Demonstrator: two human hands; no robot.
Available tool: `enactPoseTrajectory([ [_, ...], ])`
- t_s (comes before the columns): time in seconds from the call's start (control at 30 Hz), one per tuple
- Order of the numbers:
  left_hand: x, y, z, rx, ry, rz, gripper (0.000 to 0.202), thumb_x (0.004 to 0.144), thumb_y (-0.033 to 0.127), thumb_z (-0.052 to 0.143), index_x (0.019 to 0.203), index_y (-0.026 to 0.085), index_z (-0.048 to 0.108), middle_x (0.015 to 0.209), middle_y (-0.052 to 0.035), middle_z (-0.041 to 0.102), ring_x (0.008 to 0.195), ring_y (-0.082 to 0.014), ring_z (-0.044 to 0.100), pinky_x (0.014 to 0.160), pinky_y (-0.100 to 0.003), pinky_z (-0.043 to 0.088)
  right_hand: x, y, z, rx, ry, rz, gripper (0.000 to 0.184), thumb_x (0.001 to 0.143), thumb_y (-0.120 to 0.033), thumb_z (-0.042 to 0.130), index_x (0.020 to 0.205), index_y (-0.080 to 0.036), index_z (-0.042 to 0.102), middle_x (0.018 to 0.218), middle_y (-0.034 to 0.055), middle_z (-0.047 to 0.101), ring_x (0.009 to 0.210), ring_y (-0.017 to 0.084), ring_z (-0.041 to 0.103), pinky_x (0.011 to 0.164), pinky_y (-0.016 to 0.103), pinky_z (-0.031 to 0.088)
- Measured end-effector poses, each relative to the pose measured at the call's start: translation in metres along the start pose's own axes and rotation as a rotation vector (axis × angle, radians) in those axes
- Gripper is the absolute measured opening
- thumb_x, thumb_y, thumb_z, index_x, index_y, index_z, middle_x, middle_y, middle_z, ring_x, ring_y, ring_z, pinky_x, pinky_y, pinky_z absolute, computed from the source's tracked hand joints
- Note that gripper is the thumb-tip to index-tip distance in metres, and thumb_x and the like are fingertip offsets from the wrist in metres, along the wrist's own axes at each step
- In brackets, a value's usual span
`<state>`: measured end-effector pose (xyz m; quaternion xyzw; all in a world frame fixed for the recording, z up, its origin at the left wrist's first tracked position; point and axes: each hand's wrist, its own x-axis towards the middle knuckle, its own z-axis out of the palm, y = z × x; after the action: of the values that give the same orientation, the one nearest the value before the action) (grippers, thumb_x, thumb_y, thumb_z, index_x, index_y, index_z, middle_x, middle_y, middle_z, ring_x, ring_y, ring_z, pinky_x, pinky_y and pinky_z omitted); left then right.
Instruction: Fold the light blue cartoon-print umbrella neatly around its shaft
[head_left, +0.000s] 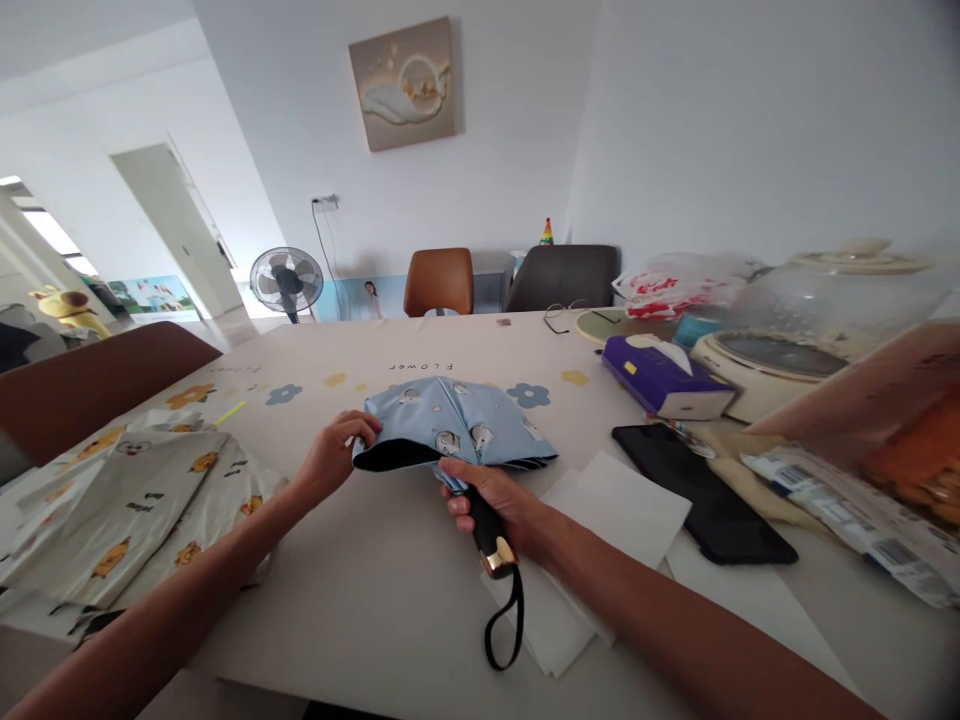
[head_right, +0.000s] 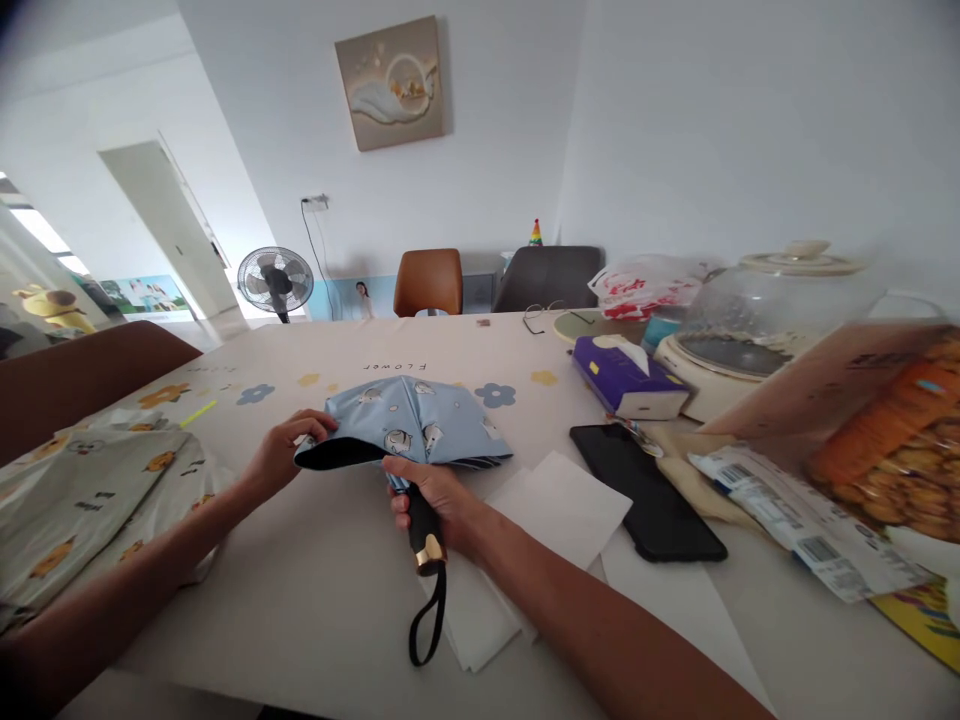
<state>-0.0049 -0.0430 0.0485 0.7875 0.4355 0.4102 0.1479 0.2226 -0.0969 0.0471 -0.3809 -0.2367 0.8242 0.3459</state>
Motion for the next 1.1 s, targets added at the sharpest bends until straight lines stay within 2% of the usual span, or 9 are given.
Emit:
enactPoseTrajectory([
  [0.27,-0.009,-0.012,0.011,-0.003,-0.072,-0.069,0.012,0.063,0.008,0.045,0.057,0.019,0.044,0.086,-0.0046,0.059,0.083,-0.0159,0.053,0.077,-0.029,0.041,0.002,-0.002,0.002,0.021,0.045,-0.027,0.03,0.079,-0.04,0.055,0.068,-0.014,0.047,0.061,-0.0007,0.048,0.039,0.002,0.037,0.03,0.014,0.031],
  [0.33,-0.013,-0.012,0.01,0.066,-0.097,0.008,0.011,0.066,0.01,0.048,0.061,0.019,0.046,0.092,-0.0057,0.058,0.089,-0.0173,0.052,0.082,-0.031,0.041,0.003,-0.002,0.003,0.022,0.063,-0.025,0.032,0.079,-0.044,0.054,0.068,-0.014,0.047,0.06,-0.0011,0.048,0.038,0.003,0.036,0.029,0.014,0.03],
  [0.4,-0.017,-0.007,0.008,0.166,-0.107,0.148,0.009,0.068,0.014,0.054,0.074,0.02,0.05,0.102,-0.0072,0.057,0.099,-0.0197,0.05,0.091,-0.037,0.036,0.004,-0.001,0.002,0.016,0.067,-0.023,0.036,0.078,-0.048,0.053,0.068,-0.014,0.047,0.059,-0.0009,0.048,0.038,0.003,0.035,0.029,0.014,0.03],
  [0.47,-0.02,0.002,0.007,0.252,-0.096,0.287,0.02,0.07,0.018,0.058,0.089,0.021,0.052,0.108,-0.0073,0.056,0.104,-0.0203,0.048,0.099,-0.043,0.028,0.006,-0.001,0.001,0.004,0.067,-0.022,0.038,0.075,-0.051,0.055,0.067,-0.014,0.047,0.059,-0.0007,0.048,0.039,0.003,0.036,0.029,0.015,0.03],
  [0.57,-0.022,0.015,0.006,0.326,-0.083,0.439,0.021,0.075,0.017,0.058,0.094,0.023,0.053,0.096,-0.0022,0.06,0.095,-0.016,0.052,0.102,-0.045,0.026,0.006,0.0,0.0,-0.004,0.074,-0.032,0.04,0.072,-0.053,0.057,0.068,-0.015,0.047,0.059,-0.0013,0.047,0.039,0.003,0.036,0.03,0.015,0.029],
  [0.7,-0.024,0.023,0.004,0.339,-0.025,0.529,0.017,0.076,0.009,0.053,0.086,0.023,0.055,0.079,0.0013,0.059,0.08,-0.0117,0.054,0.095,-0.039,0.037,0.005,0.0,0.002,0.003,0.076,-0.049,0.043,0.072,-0.057,0.054,0.068,-0.016,0.046,0.058,-0.0013,0.047,0.039,0.004,0.036,0.03,0.015,0.029],
  [0.83,-0.026,0.028,0.001,0.315,0.02,0.541,0.017,0.073,0.005,0.052,0.078,0.021,0.053,0.078,0.0009,0.056,0.079,-0.0117,0.053,0.093,-0.039,0.04,0.005,0.0,0.002,0.006,0.076,-0.039,0.046,0.074,-0.061,0.048,0.068,-0.016,0.046,0.058,-0.0008,0.047,0.039,0.004,0.036,0.03,0.015,0.029],
  [0.97,-0.026,0.029,0.001,0.295,0.056,0.468,0.016,0.072,0.004,0.05,0.073,0.02,0.051,0.076,0.0012,0.054,0.075,-0.0106,0.051,0.093,-0.04,0.04,0.005,0.0,0.002,0.025,0.06,-0.044,0.045,0.075,-0.061,0.047,0.069,-0.017,0.044,0.057,-0.0015,0.047,0.038,0.004,0.036,0.029,0.015,0.03],
  [1.1,-0.026,0.027,0.001,0.252,0.026,0.434,0.015,0.071,0.003,0.049,0.07,0.019,0.05,0.073,0.0013,0.052,0.073,-0.0103,0.05,0.093,-0.039,0.039,0.005,-0.001,0.002,0.021,0.082,-0.018,0.044,0.075,-0.061,0.047,0.07,-0.017,0.043,0.055,-0.0024,0.046,0.036,0.004,0.036,0.028,0.016,0.031],
])
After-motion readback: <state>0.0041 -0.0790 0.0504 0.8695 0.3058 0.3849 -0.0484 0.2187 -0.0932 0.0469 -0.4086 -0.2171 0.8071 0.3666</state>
